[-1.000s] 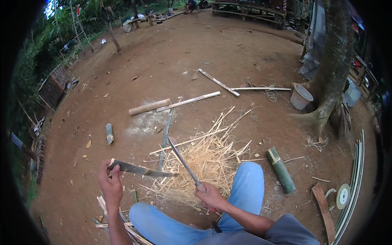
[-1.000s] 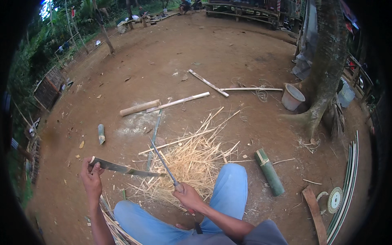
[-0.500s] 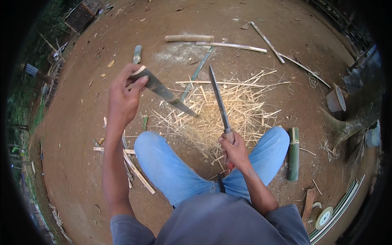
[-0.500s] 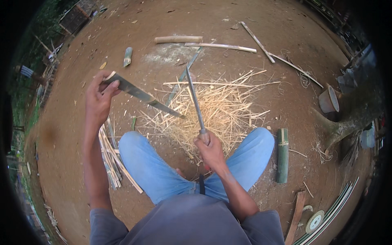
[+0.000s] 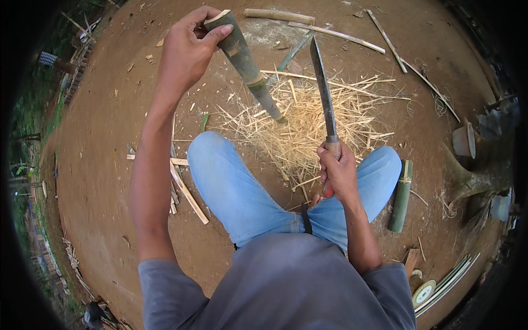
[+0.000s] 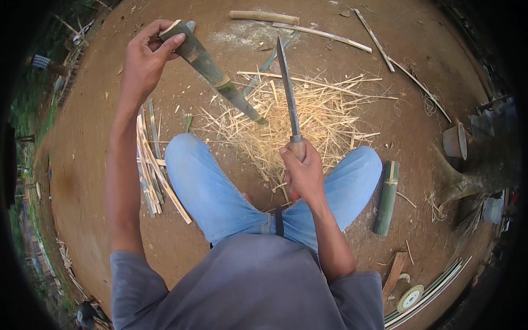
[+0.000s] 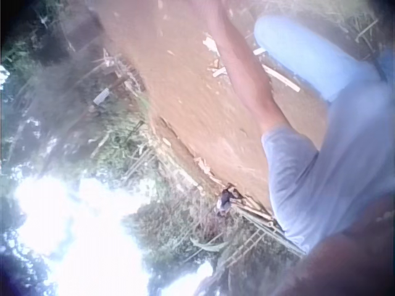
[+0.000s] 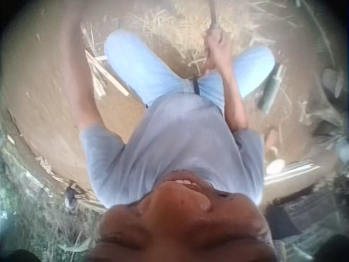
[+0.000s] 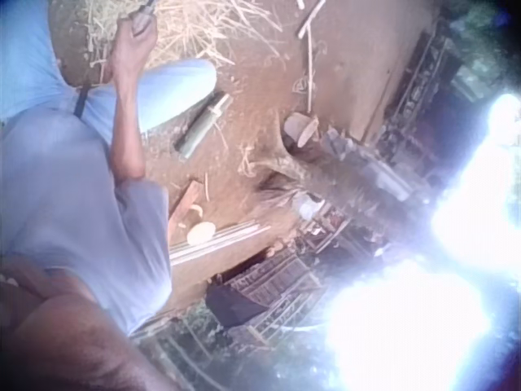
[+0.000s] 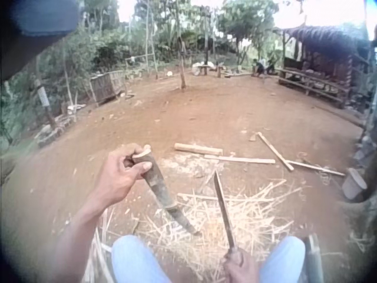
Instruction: The person sits on the ground and uses a large knife to split bamboo strips into thinner pieces. They hold the bamboo with one hand and strike it with the knife to separate the layers, creating a pile of thin bamboo slivers.
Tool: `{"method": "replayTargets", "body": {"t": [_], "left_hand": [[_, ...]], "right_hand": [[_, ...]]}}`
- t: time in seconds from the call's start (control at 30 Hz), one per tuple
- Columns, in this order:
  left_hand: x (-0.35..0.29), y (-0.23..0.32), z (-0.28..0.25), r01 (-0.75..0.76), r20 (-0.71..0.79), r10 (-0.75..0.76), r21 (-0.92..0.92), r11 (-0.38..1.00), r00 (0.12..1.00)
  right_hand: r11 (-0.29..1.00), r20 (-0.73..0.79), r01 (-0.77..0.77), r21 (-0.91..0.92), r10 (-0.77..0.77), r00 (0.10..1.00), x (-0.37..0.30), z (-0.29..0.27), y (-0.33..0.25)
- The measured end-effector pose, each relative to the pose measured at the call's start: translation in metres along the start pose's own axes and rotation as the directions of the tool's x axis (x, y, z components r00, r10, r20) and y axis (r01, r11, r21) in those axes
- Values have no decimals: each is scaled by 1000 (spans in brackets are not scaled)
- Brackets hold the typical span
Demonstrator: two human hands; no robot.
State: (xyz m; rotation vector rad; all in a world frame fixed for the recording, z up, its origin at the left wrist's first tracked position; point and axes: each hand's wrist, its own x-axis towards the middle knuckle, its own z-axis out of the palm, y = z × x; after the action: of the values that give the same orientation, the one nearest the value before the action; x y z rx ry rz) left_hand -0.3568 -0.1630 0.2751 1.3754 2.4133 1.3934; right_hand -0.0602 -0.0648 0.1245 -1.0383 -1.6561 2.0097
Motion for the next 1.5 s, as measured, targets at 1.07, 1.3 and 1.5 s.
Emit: {"method": "replayTargets", "body": {"t": [1.07, 1.3, 1.5], "left_hand": [[-278, 84, -380, -151, -184, 141, -47, 987, 973], [-167, 80, -327, -56, -46, 49, -172, 983, 998], [17, 144, -90, 56, -113, -103, -356, 933, 988]], "right_hand": [[1000, -45, -19, -11, 19, 999, -398, 299, -34], [997, -65, -72, 36, 74, 995, -283, 254, -58], [996, 110, -48, -70, 56, 992, -73, -12, -135]]}}
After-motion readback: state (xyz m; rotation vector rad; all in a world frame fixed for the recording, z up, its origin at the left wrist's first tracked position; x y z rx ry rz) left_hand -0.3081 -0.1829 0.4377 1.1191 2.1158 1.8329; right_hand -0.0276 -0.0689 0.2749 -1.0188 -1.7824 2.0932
